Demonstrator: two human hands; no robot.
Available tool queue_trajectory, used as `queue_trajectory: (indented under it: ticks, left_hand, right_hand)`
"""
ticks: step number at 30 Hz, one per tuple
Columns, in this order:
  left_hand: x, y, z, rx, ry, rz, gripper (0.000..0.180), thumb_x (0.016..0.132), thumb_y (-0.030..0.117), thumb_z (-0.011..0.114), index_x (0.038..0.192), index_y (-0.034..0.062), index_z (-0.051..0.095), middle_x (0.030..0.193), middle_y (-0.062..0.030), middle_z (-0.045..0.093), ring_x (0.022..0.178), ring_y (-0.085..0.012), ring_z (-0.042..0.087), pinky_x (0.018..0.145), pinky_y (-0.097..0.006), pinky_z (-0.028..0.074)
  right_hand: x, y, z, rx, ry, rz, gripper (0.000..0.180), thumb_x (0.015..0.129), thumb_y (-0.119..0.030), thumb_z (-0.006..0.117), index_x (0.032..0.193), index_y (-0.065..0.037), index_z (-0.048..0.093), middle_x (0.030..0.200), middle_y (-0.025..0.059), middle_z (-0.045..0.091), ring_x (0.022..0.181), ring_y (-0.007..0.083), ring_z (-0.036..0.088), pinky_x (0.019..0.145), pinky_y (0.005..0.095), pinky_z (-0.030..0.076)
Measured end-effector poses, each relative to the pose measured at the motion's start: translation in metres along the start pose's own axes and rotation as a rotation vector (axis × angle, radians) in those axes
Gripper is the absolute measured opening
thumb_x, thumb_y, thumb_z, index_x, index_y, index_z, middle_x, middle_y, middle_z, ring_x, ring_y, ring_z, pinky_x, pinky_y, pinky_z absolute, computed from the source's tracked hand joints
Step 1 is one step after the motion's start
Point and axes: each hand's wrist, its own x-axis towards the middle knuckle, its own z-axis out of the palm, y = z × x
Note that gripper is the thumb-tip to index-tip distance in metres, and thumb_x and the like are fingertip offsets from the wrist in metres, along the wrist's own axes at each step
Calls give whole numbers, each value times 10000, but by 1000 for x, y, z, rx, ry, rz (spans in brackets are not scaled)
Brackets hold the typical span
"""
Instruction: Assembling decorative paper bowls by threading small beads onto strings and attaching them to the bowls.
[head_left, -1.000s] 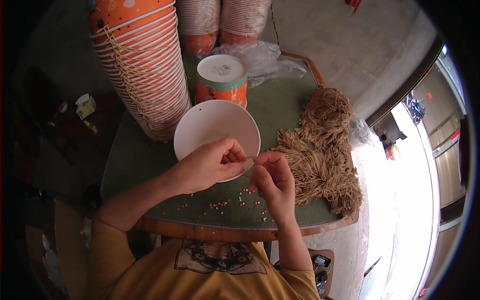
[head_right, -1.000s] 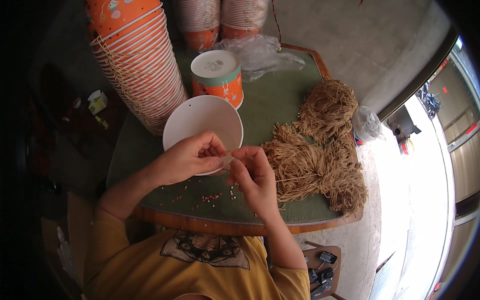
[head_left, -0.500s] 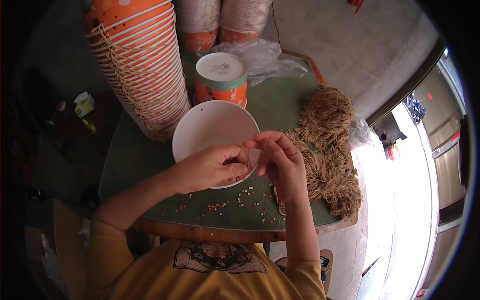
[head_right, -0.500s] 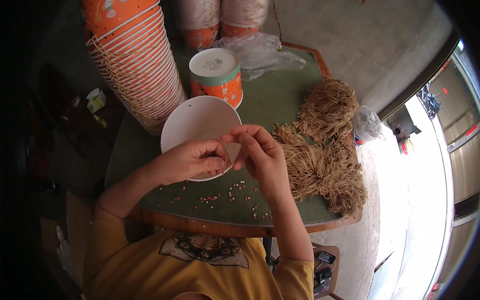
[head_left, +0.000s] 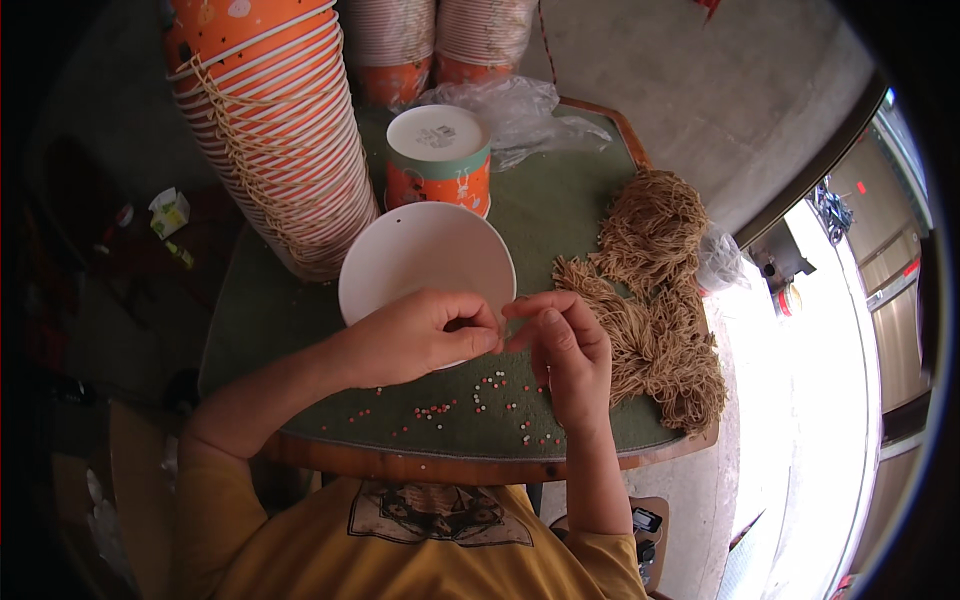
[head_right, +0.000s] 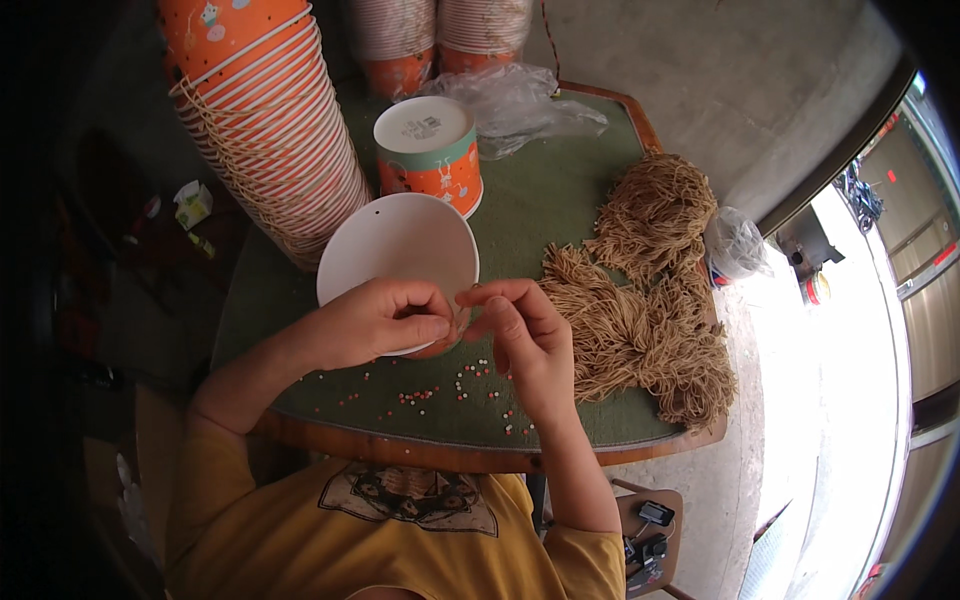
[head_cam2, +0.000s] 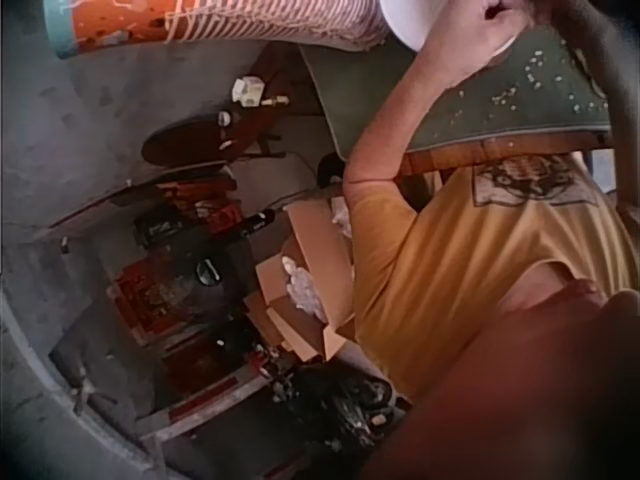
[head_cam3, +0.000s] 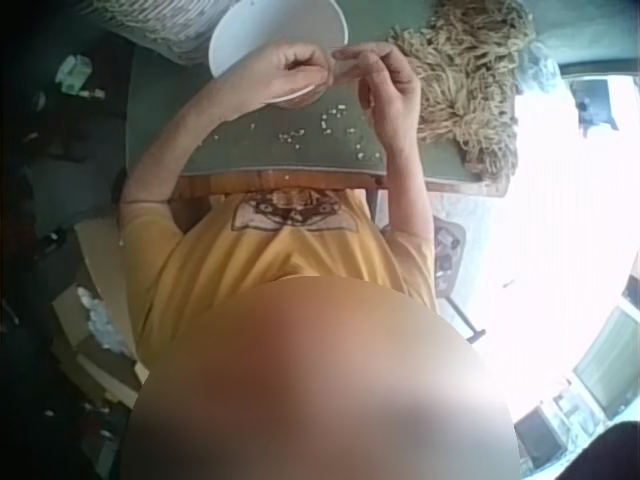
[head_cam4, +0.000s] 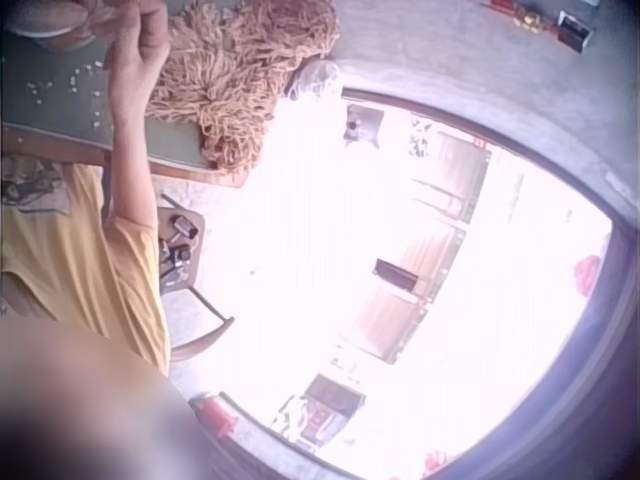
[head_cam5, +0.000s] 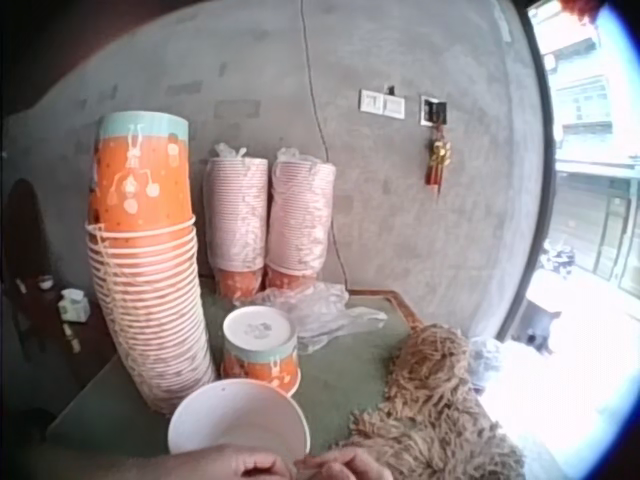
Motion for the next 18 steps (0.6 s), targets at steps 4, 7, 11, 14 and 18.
queue_trajectory:
  ticks: [4,7,11,14,18]
  left_hand:
    - [-2,0,7,320,111,224,140,928,133,590,953,-4,606,803,-66,614,710,-127,570,644,-296,463]
    - [-1,2,10,293,124,173,136,910,121,602,941,-12,596,808,-108,611,716,-176,589,659,-323,468]
    - [0,1,11,221,94,151,89,946,91,563,921,6,563,796,-4,557,718,-60,500,643,-234,438]
    - [1,-2,12,289,113,204,75,933,78,566,918,5,560,785,0,554,715,-62,502,641,-234,438]
    - [4,1,16,313,168,175,105,897,93,576,875,-7,551,733,-76,578,662,-145,542,648,-310,458]
  right_hand:
    - [-6,8,-9,73,-22,19,185,974,-207,524,1012,-35,581,917,46,649,667,31,557,489,158,390]
    - [-16,9,-9,-77,-3,-29,126,943,-155,572,968,-32,578,916,21,646,716,40,565,553,171,421]
    - [-14,10,-1,-372,34,-242,105,835,-25,666,890,-34,577,865,20,630,689,80,578,560,217,458]
    - [-13,8,1,-591,49,-380,146,796,5,685,885,-45,580,817,38,599,630,106,576,518,240,462]
    - [-16,6,4,-665,81,-448,172,774,32,688,880,-51,581,792,45,570,573,112,561,479,243,454]
